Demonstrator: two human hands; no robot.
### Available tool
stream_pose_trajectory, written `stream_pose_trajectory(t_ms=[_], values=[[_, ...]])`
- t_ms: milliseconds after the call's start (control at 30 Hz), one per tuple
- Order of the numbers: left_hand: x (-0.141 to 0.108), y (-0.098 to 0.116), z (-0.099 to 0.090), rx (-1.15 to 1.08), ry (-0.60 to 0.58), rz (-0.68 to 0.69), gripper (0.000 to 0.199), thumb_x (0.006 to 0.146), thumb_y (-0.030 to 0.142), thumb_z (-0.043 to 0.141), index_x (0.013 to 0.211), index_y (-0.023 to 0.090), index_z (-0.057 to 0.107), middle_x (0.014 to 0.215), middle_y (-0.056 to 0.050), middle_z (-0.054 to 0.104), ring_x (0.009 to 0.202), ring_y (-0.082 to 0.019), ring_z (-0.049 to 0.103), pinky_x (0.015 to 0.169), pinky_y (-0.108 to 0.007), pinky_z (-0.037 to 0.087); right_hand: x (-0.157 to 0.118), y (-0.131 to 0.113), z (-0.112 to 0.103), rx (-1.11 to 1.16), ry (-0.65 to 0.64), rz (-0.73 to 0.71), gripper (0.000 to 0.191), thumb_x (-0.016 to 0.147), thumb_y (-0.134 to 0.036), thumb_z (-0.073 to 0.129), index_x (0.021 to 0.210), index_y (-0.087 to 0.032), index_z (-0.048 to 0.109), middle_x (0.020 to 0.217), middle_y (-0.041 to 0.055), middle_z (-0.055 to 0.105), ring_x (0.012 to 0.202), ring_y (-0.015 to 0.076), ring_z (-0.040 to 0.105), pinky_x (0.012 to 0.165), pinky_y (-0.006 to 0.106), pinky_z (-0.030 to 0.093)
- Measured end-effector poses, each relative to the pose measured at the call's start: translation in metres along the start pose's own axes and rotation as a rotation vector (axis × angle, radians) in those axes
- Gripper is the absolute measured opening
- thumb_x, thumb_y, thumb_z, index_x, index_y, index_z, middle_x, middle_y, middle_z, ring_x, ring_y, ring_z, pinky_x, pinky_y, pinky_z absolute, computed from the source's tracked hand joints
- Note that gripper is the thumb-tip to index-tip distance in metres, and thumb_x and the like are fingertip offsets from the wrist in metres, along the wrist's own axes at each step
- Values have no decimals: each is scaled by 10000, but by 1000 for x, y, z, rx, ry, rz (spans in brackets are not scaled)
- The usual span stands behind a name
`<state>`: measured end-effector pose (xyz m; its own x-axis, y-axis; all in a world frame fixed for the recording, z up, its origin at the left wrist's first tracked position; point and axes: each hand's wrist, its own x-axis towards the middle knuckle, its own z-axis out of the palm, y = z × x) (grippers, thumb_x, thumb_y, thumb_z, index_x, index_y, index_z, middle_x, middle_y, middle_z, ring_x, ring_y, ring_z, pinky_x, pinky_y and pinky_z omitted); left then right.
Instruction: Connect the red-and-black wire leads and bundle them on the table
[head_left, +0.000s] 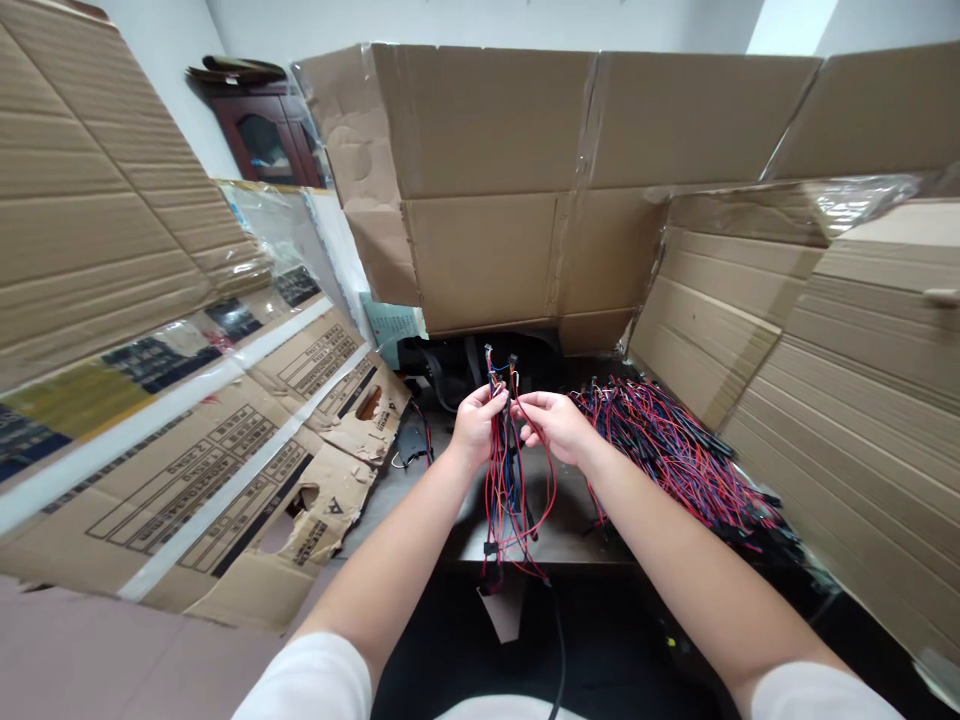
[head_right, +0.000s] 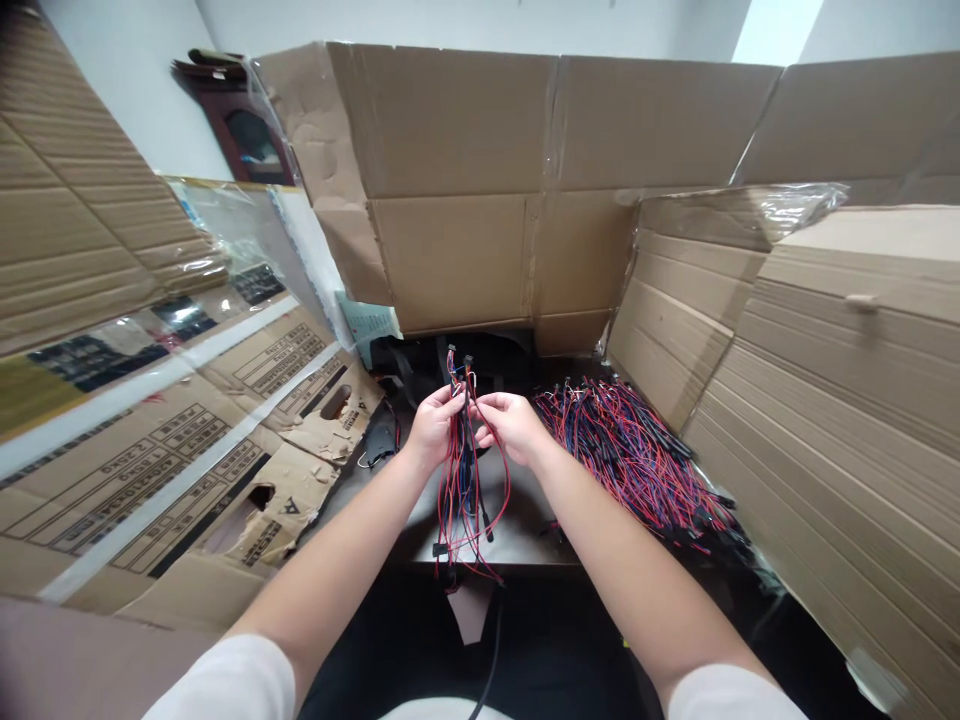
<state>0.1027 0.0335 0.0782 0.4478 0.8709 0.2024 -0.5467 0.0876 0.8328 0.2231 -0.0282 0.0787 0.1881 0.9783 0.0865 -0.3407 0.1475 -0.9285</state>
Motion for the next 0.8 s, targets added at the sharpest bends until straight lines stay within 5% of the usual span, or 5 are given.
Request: stream_pose_trajectory(t_ms=[300,567,800], values=[[-3,1,5,47,54,119,337,592,242,845,851,136,658,738,1,670,607,-108,629,583,-225,493,-1,1,13,-99,66,-74,256,607,-246,834,781,-114,700,563,24,658,304,58,426,241,173,296],[-13,9,0,-94,26,20,225,814,276,688,930,179,521,908,-74,718,790,-219,719,748,-388,560,12,-5,5,74,384,-248,287,637,-213,792,891,-166,669,722,6,700,640,117,645,513,193,509],[-20,23,-12,-260,-32,57,47,898,224,535,912,181,548,677,-7,643,858,-213,712,944,-434,492,21,-23,-6,232,368,-202,165,716,-169,745,822,-179,620,593,-38,609,518,90,562,469,202,526]])
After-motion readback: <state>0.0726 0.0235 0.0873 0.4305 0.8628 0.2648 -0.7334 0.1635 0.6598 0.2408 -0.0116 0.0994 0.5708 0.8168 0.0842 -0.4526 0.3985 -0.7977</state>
